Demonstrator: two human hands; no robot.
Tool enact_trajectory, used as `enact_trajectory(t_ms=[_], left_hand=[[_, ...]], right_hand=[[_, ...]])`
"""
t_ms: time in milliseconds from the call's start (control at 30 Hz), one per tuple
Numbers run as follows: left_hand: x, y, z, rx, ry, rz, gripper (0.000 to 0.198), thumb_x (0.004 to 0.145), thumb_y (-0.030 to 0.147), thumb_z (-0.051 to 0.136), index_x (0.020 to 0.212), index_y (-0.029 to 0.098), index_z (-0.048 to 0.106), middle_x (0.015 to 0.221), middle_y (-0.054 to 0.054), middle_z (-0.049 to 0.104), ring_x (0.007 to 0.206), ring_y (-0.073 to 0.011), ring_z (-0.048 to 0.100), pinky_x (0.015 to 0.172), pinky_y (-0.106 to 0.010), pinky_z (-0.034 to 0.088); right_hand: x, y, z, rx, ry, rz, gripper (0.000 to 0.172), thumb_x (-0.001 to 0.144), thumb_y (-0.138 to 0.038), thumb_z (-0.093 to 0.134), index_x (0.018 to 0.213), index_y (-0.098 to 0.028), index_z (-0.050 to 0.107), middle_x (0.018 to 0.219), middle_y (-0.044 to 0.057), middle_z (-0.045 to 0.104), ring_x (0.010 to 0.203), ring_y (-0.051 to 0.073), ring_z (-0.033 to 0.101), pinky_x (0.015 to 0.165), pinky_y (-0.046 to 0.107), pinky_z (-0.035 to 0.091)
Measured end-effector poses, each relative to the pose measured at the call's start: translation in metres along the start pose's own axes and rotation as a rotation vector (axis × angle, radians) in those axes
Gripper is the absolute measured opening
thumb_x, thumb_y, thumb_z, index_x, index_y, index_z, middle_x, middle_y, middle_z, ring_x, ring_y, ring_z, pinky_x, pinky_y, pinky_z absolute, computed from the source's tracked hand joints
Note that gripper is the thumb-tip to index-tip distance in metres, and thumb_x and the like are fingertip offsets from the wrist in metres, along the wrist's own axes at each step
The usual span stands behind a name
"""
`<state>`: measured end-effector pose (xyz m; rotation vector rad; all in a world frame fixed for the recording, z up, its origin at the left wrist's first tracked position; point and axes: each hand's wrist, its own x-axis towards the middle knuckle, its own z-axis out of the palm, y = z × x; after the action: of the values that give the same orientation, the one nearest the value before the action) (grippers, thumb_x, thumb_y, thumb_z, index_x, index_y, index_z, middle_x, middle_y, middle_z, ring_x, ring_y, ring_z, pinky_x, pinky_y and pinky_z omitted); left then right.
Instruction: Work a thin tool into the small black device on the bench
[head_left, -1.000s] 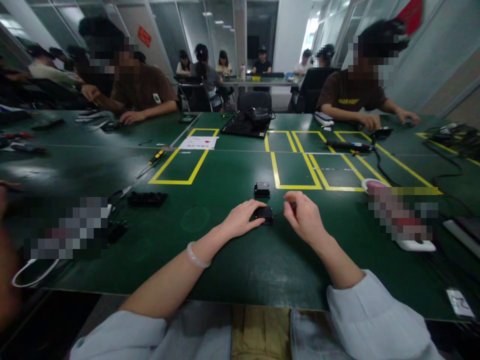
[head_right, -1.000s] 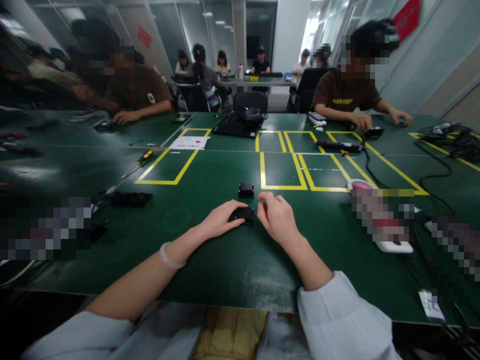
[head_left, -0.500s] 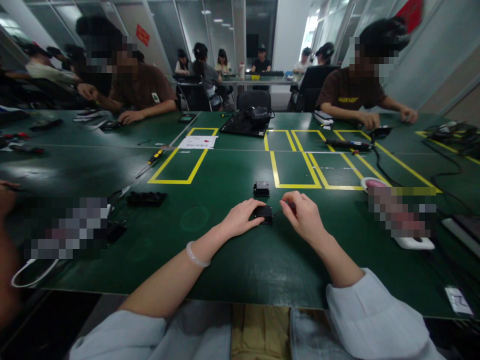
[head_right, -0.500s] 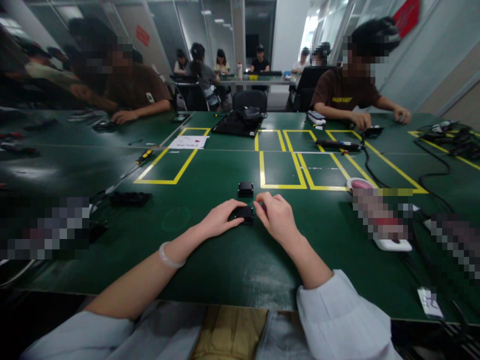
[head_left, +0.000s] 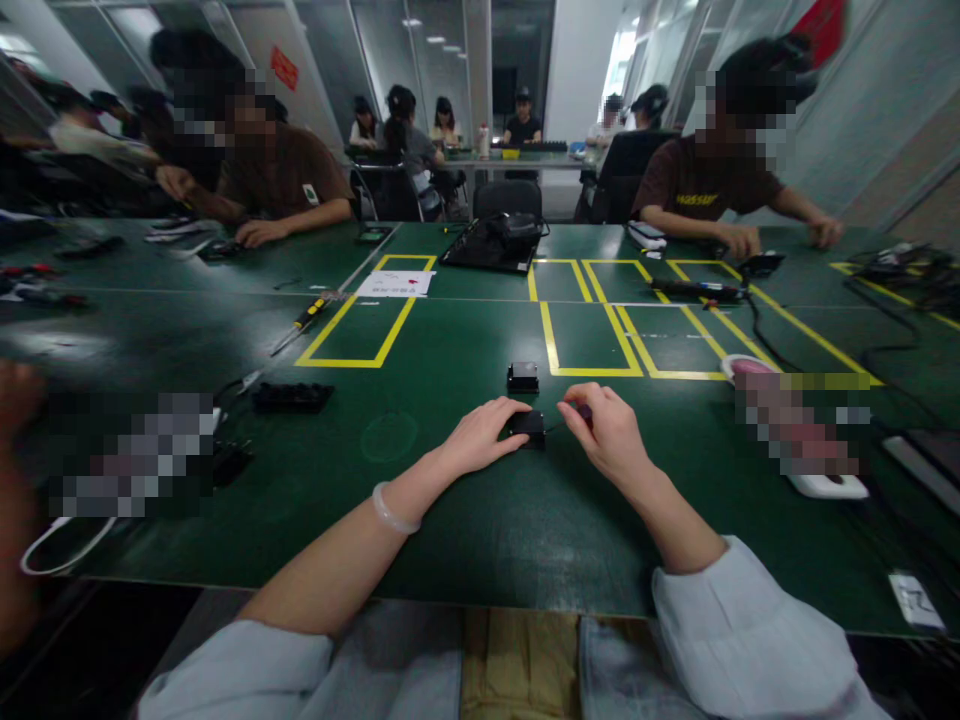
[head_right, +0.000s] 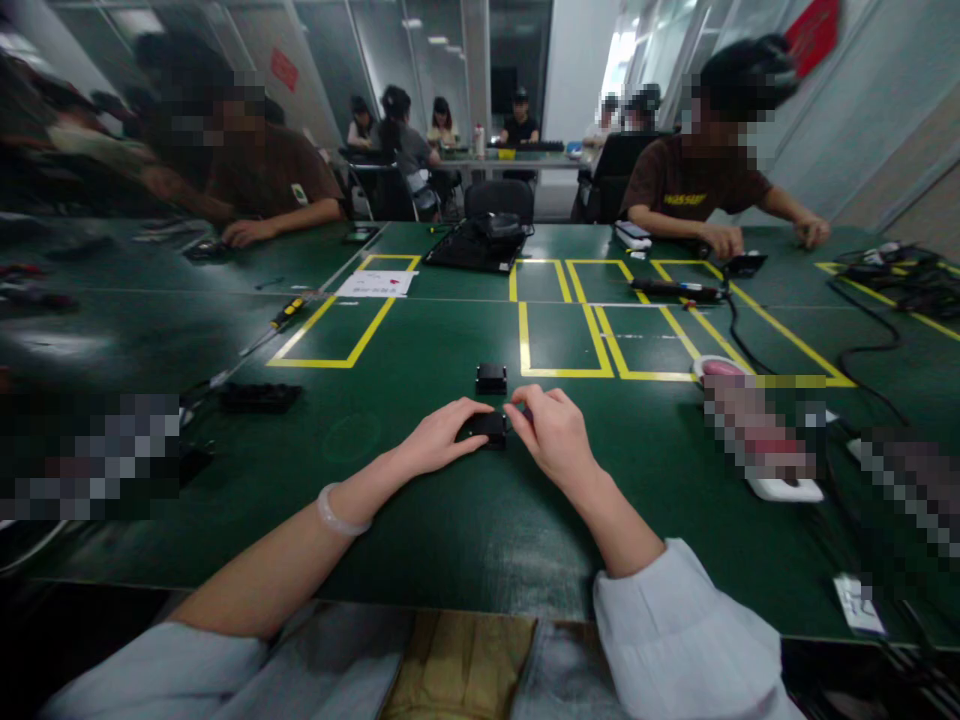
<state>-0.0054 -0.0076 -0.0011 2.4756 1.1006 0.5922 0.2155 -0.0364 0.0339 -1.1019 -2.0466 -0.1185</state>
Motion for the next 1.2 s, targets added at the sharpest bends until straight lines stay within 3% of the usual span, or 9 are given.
enact_trajectory(t_ms=[333,600,900,1200], left_hand=[[0.0002,0.0023,-0.0016,0.009,-0.002,-0.008,0.037,0.089,0.036,0.056,0.123,0.024,0.050,0.115,-0.007,0.058,0.104,-0.0241,0.058,0.090,-0.039,0.048],[0.0003,0.0010,-0.0011,0.007,-0.001,0.002,0.036,0.090,0.036,0.056,0.124,0.024,0.050,0.114,-0.006,0.059,0.103,-0.0237,0.058,0.090,-0.039,0.048],[0.0009,0.0026,-0.0019,-0.002,-0.007,-0.001,0.036,0.091,0.037,0.055,0.123,0.023,0.050,0.115,-0.007,0.058,0.103,-0.0238,0.058,0.089,-0.039,0.048],[0.0007,0.0017,-0.0009,0.013,-0.004,-0.001,0.036,0.090,0.035,0.056,0.123,0.024,0.050,0.115,-0.007,0.059,0.103,-0.0239,0.058,0.091,-0.040,0.048]], right_hand=[[0.0012,0.0005,0.0000,-0.032,0.032,-0.014,0.011,0.091,-0.020,0.043,0.100,-0.021,0.051,0.074,0.002,0.060,0.064,0.017,0.054,0.067,0.031,0.044],[0.0013,0.0005,-0.0019,-0.036,-0.017,-0.003,0.011,0.094,-0.030,0.047,0.092,-0.021,0.052,0.072,0.002,0.060,0.062,0.016,0.051,0.066,0.030,0.042],[0.0009,0.0009,0.0003,0.000,0.011,0.020,0.013,0.092,-0.021,0.042,0.100,-0.020,0.052,0.076,0.003,0.060,0.067,0.017,0.055,0.067,0.030,0.044],[0.0008,0.0000,-0.0017,-0.009,-0.024,0.017,0.012,0.093,-0.030,0.046,0.094,-0.020,0.053,0.072,0.002,0.059,0.063,0.017,0.052,0.067,0.030,0.042]])
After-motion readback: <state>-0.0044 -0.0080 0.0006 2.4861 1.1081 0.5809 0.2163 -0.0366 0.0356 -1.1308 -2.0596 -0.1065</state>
